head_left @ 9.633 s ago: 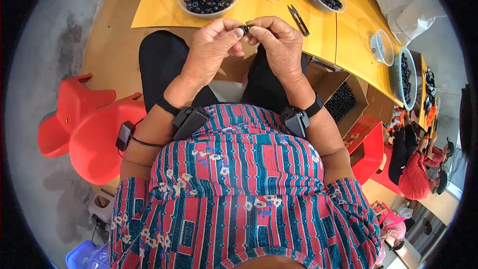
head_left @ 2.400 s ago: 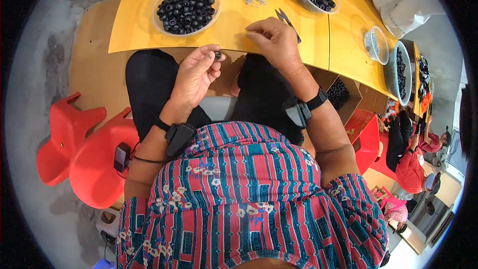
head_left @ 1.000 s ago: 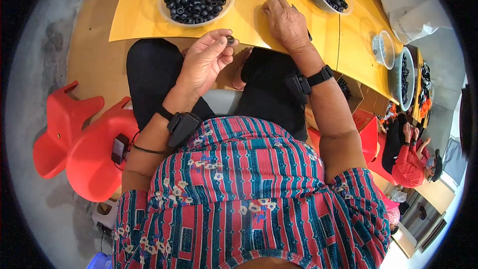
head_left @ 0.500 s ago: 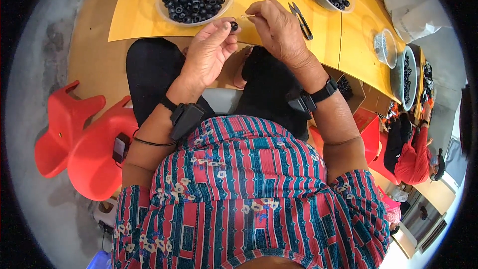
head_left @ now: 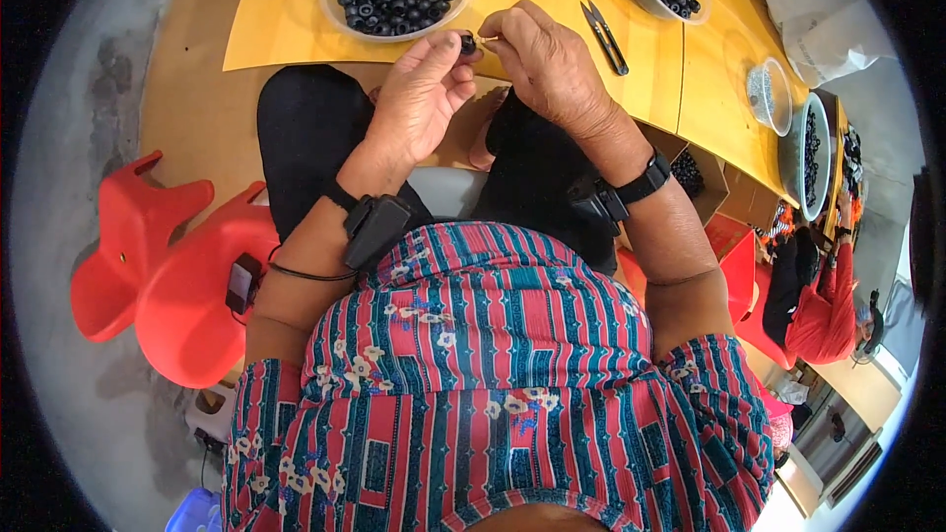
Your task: The person assembles small rubber rings with metal inserts by hand, taking both components from plastic containers and fitting them together.
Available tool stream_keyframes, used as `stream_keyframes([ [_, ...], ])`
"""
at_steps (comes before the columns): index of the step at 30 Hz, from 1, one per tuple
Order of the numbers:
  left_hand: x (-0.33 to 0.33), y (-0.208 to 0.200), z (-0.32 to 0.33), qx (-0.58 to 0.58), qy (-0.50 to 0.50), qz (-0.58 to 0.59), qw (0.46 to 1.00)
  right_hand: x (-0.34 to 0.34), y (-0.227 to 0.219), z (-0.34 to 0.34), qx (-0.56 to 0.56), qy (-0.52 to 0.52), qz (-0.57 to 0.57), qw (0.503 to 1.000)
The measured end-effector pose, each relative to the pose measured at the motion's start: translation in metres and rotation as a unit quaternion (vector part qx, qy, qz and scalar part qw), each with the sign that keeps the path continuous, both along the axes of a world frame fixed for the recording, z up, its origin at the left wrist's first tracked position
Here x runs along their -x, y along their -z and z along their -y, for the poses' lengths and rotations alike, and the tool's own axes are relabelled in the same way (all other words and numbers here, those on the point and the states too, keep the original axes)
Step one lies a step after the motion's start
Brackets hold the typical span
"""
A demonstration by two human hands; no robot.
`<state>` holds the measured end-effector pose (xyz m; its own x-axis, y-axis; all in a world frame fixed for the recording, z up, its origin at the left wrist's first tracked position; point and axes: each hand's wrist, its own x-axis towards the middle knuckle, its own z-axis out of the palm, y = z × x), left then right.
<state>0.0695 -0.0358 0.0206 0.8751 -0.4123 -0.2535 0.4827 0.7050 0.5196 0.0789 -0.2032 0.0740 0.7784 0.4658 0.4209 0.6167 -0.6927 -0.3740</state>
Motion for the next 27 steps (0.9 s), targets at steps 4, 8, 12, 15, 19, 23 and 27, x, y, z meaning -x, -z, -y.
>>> stream_keyframes([
  [4, 0.002, 0.000, 0.003, -0.036, -0.013, 0.030, 0.999, 0.003, -0.005, 0.000, 0.071, -0.008, 0.000, 0.997],
  [8, 0.005, -0.005, 0.004, -0.084, -0.027, 0.063, 0.994, 0.003, -0.007, 0.001, 0.117, -0.012, 0.015, 0.993],
  [12, 0.006, -0.005, 0.003, -0.112, -0.020, 0.082, 0.990, 0.000, -0.001, 0.003, 0.023, -0.022, -0.010, 0.999],
  [15, 0.005, -0.004, 0.002, -0.070, 0.000, 0.057, 0.996, 0.004, -0.002, 0.001, -0.126, 0.008, -0.134, 0.983],
  [19, 0.005, -0.005, 0.001, -0.023, 0.009, 0.031, 0.999, 0.009, 0.005, -0.004, -0.408, 0.065, -0.362, 0.836],
  [23, 0.005, -0.002, 0.000, -0.010, 0.004, 0.034, 0.999, 0.015, 0.012, -0.006, -0.405, 0.047, -0.368, 0.835],
  [27, 0.005, 0.000, 0.000, -0.017, 0.003, 0.039, 0.999, 0.017, 0.014, -0.009, -0.341, 0.038, -0.271, 0.900],
])
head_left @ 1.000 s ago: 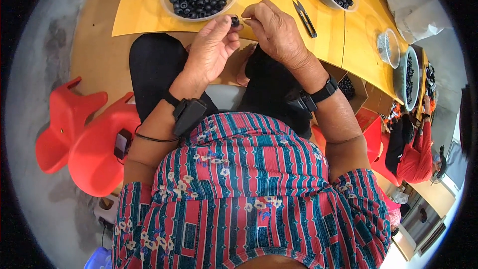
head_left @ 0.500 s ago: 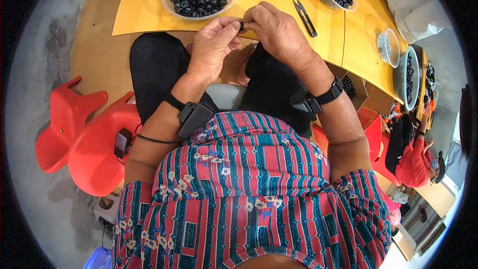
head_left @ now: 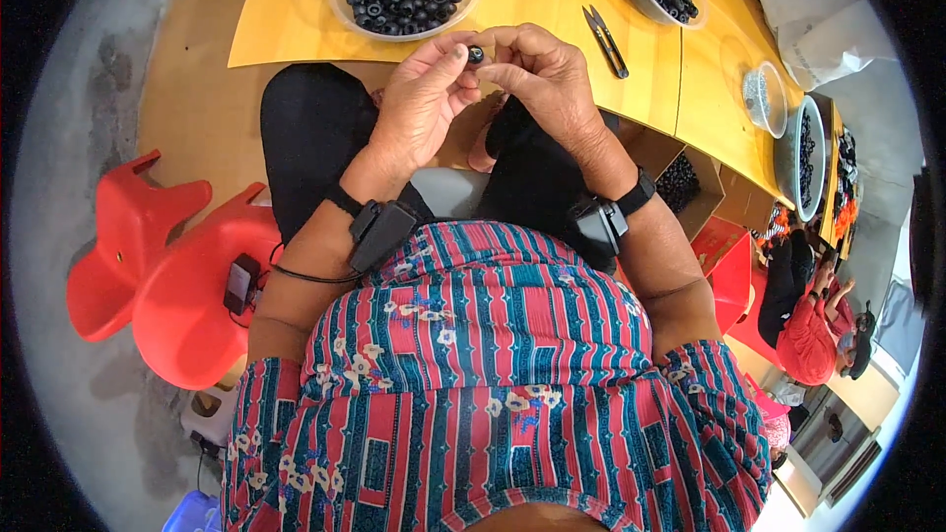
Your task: The person assembles small rubber rings with metal inserts by hand, taking both components from plastic containers and fitting them together.
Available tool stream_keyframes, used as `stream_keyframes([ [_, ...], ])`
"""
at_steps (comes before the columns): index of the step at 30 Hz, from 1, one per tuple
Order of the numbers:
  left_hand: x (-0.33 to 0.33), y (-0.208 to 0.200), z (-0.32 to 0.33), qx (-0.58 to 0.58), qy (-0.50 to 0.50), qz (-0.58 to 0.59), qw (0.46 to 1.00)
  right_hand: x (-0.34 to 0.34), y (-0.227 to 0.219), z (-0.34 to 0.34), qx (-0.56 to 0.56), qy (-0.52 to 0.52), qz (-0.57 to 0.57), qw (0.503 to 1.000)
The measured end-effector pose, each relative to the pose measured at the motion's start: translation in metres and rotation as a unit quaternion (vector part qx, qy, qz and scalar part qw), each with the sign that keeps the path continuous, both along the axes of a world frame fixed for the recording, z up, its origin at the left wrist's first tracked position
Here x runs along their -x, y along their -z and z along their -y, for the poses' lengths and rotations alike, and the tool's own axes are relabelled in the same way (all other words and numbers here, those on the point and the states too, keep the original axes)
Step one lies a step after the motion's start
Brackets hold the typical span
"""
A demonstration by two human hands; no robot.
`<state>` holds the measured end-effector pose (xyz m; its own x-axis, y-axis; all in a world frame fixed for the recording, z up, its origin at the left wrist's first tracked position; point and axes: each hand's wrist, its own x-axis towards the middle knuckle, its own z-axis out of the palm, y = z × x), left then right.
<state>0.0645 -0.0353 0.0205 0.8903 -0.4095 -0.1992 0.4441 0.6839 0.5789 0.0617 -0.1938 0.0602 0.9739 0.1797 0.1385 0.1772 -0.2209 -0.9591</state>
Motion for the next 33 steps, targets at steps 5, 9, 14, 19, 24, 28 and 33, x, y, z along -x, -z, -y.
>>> stream_keyframes([
  [5, 0.000, -0.002, 0.001, 0.005, 0.006, 0.013, 1.000, -0.002, 0.005, 0.000, 0.014, 0.021, -0.004, 1.000],
  [9, 0.000, 0.005, -0.002, 0.023, 0.025, 0.014, 0.999, 0.000, 0.006, -0.002, -0.003, 0.025, -0.013, 1.000],
  [14, 0.003, 0.015, -0.005, 0.057, 0.038, 0.006, 0.998, 0.003, 0.007, -0.004, -0.007, 0.010, -0.050, 0.999],
  [19, 0.005, 0.015, -0.012, 0.075, 0.058, -0.003, 0.995, -0.001, 0.001, 0.000, 0.048, -0.040, -0.023, 0.998],
  [24, 0.009, 0.018, -0.018, 0.074, 0.067, 0.002, 0.995, -0.018, -0.016, -0.001, 0.011, -0.004, -0.028, 1.000],
  [28, 0.012, 0.016, -0.018, 0.040, 0.088, -0.002, 0.995, -0.046, -0.035, -0.009, 0.204, -0.015, 0.199, 0.958],
  [33, 0.020, 0.009, -0.013, 0.036, 0.086, -0.010, 0.996, -0.062, -0.045, -0.012, 0.343, -0.068, 0.285, 0.893],
])
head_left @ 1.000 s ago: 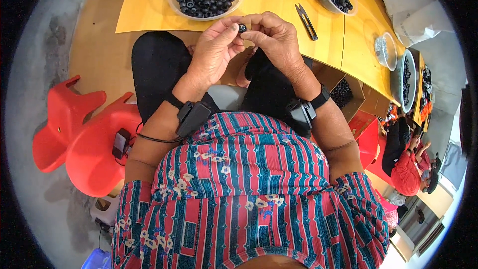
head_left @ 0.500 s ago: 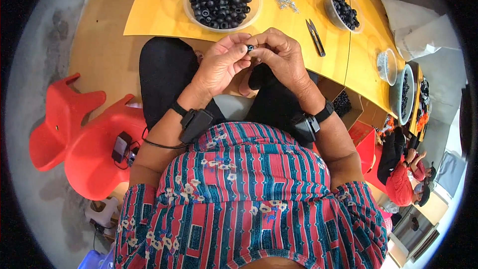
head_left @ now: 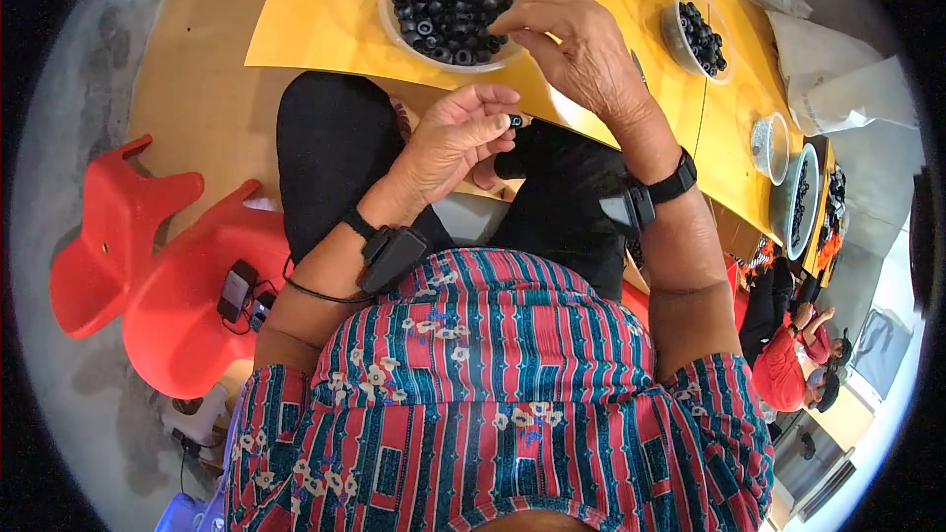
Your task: The person assembles small rubber rings with metal inserts by hand, taking both components from plastic containers and fitting them together.
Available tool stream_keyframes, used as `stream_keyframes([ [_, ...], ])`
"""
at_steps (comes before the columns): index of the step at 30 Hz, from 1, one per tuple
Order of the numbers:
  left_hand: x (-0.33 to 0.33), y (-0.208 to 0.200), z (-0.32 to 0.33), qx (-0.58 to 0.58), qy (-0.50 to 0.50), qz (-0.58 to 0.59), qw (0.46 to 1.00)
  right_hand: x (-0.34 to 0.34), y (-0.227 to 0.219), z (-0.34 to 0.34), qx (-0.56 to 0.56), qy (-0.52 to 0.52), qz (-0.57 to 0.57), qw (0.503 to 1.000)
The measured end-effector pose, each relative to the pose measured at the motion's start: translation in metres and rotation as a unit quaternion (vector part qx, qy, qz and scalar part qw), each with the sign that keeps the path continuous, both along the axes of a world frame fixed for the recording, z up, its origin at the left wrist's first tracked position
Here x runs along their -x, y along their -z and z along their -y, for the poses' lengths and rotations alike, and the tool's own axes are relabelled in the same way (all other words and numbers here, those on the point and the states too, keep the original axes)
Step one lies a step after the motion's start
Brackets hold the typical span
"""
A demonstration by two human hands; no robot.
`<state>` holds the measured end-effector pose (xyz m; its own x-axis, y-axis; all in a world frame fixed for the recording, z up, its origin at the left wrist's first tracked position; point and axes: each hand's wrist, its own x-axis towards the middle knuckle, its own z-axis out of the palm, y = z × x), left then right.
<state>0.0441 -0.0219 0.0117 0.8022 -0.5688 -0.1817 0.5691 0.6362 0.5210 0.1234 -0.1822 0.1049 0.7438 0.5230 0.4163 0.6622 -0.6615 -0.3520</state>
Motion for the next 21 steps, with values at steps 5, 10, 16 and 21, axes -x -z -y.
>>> stream_keyframes([
  [5, 0.007, -0.005, 0.007, 0.015, -0.002, 0.003, 1.000, -0.003, -0.008, -0.005, 0.119, -0.099, -0.060, 0.986],
  [10, 0.009, -0.005, 0.008, 0.018, -0.006, 0.001, 1.000, -0.006, -0.002, -0.009, 0.151, -0.112, -0.053, 0.981],
  [16, 0.009, -0.004, 0.009, 0.015, -0.002, 0.003, 1.000, -0.007, 0.001, -0.007, 0.163, -0.080, -0.079, 0.980],
  [21, 0.005, 0.000, 0.011, 0.019, -0.002, 0.007, 1.000, -0.006, 0.000, -0.007, 0.113, -0.065, -0.068, 0.989],
])
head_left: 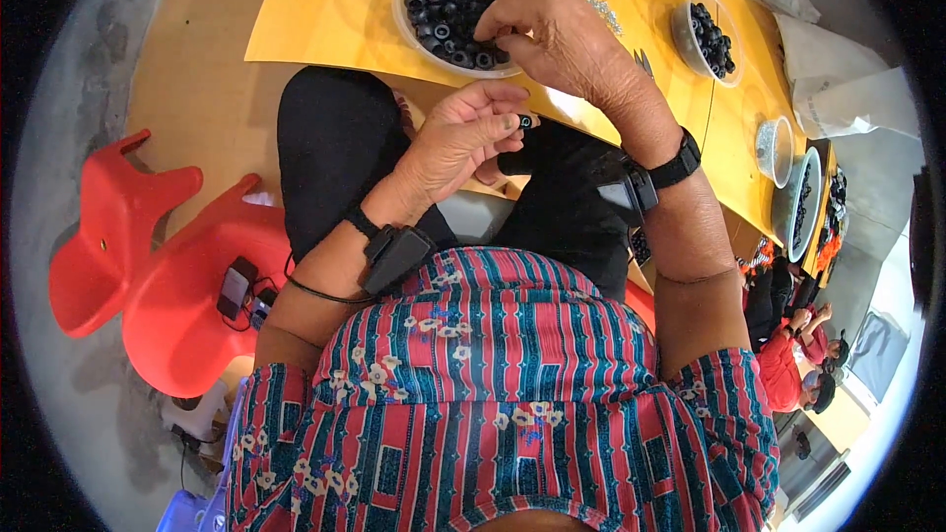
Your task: The person assembles small rubber rings with metal inserts by hand, taking both components from plastic containers and fitting them together.
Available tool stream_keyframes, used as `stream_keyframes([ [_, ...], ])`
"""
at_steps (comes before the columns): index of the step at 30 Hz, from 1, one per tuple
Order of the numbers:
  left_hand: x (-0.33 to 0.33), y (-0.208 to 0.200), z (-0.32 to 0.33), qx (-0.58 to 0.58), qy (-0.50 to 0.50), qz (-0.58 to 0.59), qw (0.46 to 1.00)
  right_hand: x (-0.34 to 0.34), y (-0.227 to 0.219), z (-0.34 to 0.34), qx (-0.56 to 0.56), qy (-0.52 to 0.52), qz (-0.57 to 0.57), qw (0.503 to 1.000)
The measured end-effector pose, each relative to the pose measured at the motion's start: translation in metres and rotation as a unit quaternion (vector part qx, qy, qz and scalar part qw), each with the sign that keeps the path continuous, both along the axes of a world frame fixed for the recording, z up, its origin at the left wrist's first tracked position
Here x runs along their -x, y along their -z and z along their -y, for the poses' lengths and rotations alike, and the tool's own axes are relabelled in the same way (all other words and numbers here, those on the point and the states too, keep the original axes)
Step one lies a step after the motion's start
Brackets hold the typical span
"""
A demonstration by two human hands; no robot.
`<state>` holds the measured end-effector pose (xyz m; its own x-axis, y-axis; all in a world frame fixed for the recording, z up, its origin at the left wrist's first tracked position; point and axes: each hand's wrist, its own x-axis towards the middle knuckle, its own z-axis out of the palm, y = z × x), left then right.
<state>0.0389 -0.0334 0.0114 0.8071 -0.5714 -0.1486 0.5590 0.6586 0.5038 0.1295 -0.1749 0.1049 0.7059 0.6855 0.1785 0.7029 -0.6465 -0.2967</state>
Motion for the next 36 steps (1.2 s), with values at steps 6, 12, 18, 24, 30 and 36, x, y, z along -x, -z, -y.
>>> stream_keyframes([
  [6, -0.003, 0.002, -0.003, 0.009, -0.001, -0.008, 1.000, 0.005, 0.003, -0.013, -0.066, 0.032, -0.077, 0.994],
  [12, -0.006, 0.003, -0.003, 0.016, -0.008, -0.010, 1.000, 0.004, 0.011, -0.023, -0.061, 0.029, -0.073, 0.995],
  [18, -0.007, 0.002, -0.005, 0.008, -0.007, -0.014, 1.000, 0.000, 0.010, -0.031, -0.005, 0.082, -0.118, 0.990],
  [24, -0.007, 0.003, -0.007, 0.002, -0.019, -0.030, 0.999, -0.002, 0.009, -0.040, 0.016, 0.071, -0.061, 0.995],
  [30, -0.009, 0.006, -0.009, 0.010, -0.019, -0.026, 0.999, -0.002, 0.002, -0.051, 0.097, 0.081, -0.034, 0.991],
  [36, -0.010, 0.005, -0.010, 0.013, -0.014, -0.017, 1.000, -0.009, 0.007, -0.048, 0.083, 0.043, -0.005, 0.996],
])
